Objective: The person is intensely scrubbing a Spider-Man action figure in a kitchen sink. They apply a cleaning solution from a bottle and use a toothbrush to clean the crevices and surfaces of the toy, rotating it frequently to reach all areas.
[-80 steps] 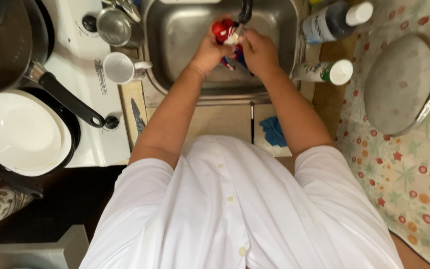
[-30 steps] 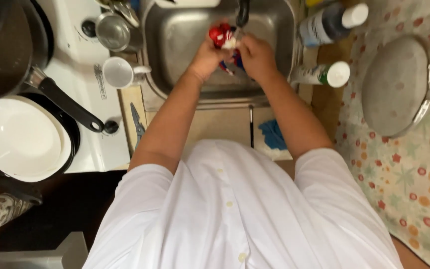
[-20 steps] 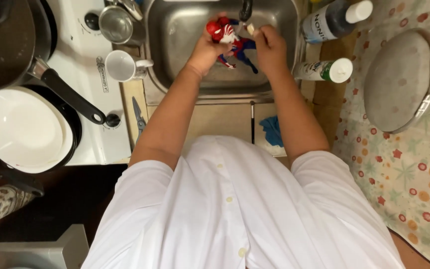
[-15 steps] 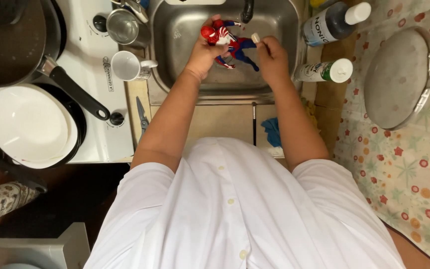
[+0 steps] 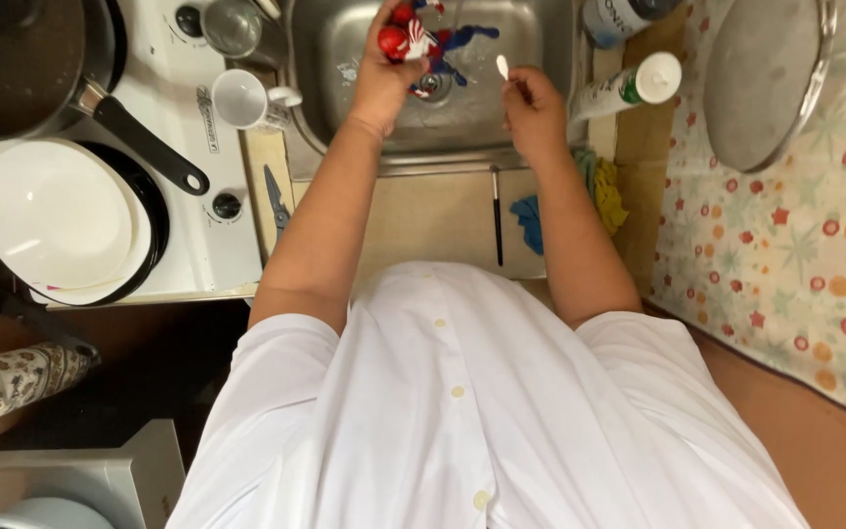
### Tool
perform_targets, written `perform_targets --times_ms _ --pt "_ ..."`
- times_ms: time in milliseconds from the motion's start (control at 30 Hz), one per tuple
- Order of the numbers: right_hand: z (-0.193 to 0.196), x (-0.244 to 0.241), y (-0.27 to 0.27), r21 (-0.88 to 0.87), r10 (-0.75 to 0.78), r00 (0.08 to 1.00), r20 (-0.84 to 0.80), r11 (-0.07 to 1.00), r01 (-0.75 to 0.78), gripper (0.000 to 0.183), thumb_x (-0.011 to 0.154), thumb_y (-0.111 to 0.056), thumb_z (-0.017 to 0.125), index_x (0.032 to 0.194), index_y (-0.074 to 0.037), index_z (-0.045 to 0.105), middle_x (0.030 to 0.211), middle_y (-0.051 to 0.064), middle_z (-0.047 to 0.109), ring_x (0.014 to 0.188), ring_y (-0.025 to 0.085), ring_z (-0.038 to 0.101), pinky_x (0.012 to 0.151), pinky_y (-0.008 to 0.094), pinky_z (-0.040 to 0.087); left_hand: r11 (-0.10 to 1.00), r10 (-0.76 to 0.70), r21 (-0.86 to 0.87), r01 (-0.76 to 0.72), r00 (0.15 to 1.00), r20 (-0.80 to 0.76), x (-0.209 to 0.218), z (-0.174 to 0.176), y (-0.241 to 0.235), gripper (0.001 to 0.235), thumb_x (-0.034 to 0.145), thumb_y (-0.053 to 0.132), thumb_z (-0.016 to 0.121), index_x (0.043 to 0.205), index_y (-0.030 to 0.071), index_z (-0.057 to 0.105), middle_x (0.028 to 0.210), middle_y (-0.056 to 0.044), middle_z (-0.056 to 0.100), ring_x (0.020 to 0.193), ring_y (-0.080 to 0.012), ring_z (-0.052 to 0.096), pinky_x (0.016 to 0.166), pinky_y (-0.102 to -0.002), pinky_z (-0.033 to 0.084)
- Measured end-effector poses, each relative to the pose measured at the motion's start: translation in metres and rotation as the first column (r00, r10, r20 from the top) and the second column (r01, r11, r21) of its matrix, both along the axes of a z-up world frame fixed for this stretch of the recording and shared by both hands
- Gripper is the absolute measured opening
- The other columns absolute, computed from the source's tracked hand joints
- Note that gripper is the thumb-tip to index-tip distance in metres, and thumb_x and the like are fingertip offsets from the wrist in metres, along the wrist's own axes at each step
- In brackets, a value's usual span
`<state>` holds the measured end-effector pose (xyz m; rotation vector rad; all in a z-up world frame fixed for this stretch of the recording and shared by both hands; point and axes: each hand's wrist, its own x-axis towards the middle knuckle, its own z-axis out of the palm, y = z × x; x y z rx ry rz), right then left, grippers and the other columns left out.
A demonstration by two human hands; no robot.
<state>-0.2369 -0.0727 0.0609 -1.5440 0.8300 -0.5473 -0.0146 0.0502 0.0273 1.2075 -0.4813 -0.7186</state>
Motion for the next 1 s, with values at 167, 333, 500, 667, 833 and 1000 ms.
perform_targets --times_ms 167,333,500,667,833,1000 --pt "-0.011 -0.039 0.016 -0.22 -0.026 0.995 -0.095 0.975 0.004 0.02 0.101 -0.011 0.062 0.119 -0.01 0.071 0.105 0.002 0.07 0.094 0.014 0.063 0.084 0.028 0.052 0.982 0.149 0.115 -0.148 0.989 -0.007 -0.006 -0.007 0.009 0.062 0.071 -0.011 0.081 0.122 0.014 0.057 0.107 -0.008 0.074 0.096 -0.0229 0.069 0.083 -0.036 0.059" --pt "-0.017 -0.067 0.062 -0.189 -0.014 0.991 -0.134 0.982 -0.011 0.026 0.101 -0.008 0.061 0.125 -0.005 0.069 0.106 0.009 0.072 0.088 0.017 0.066 0.073 0.031 0.058 0.952 0.257 0.195 -0.234 0.961 -0.1 -0.007 -0.014 0.017 0.032 0.065 -0.008 0.074 0.066 0.015 0.052 0.067 0.002 0.055 0.065 -0.0127 0.047 0.055 -0.035 0.038" --pt "-0.033 -0.066 0.111 -0.414 -0.022 0.923 -0.384 0.898 -0.15 0.025 0.089 -0.013 0.064 0.11 -0.01 0.077 0.106 0.007 0.077 0.093 0.023 0.07 0.083 0.034 0.053 0.966 0.252 0.085 -0.244 0.962 -0.101 -0.012 0.0 0.017 0.038 0.064 -0.006 0.077 0.092 0.013 0.059 0.077 -0.004 0.068 0.07 -0.0186 0.062 0.064 -0.035 0.052" --pt "-0.052 -0.046 0.143 -0.433 0.032 0.881 -0.473 0.862 -0.263 0.027 0.093 -0.018 0.061 0.116 -0.007 0.072 0.11 0.011 0.072 0.098 0.031 0.068 0.084 0.04 0.052 0.988 0.153 0.039 -0.15 0.982 -0.107 -0.02 0.021 0.033 0.041 0.071 -0.005 0.077 0.105 0.014 0.062 0.087 -0.004 0.07 0.078 -0.0189 0.064 0.068 -0.034 0.054" --pt "-0.022 -0.039 0.158 -0.411 -0.072 0.937 -0.341 0.908 -0.08 0.023 0.101 -0.015 0.056 0.121 -0.008 0.064 0.112 0.015 0.068 0.093 0.029 0.065 0.079 0.039 0.051 0.988 0.11 -0.094 -0.124 0.984 -0.138 -0.019 0.006 0.046 0.079 0.073 -0.011 0.081 0.141 0.016 0.053 0.121 -0.009 0.072 0.109 -0.0255 0.067 0.093 -0.039 0.058" --pt "0.0 -0.035 0.141 -0.233 -0.244 0.952 -0.187 0.952 0.198 0.01 0.098 -0.017 0.059 0.106 -0.016 0.064 0.086 -0.004 0.064 0.077 0.008 0.057 0.073 0.027 0.048 0.994 -0.025 -0.106 -0.005 0.959 -0.282 -0.017 0.024 0.054 0.088 0.078 -0.02 0.072 0.151 0.023 0.047 0.132 -0.011 0.067 0.105 -0.0245 0.067 0.075 -0.036 0.067"
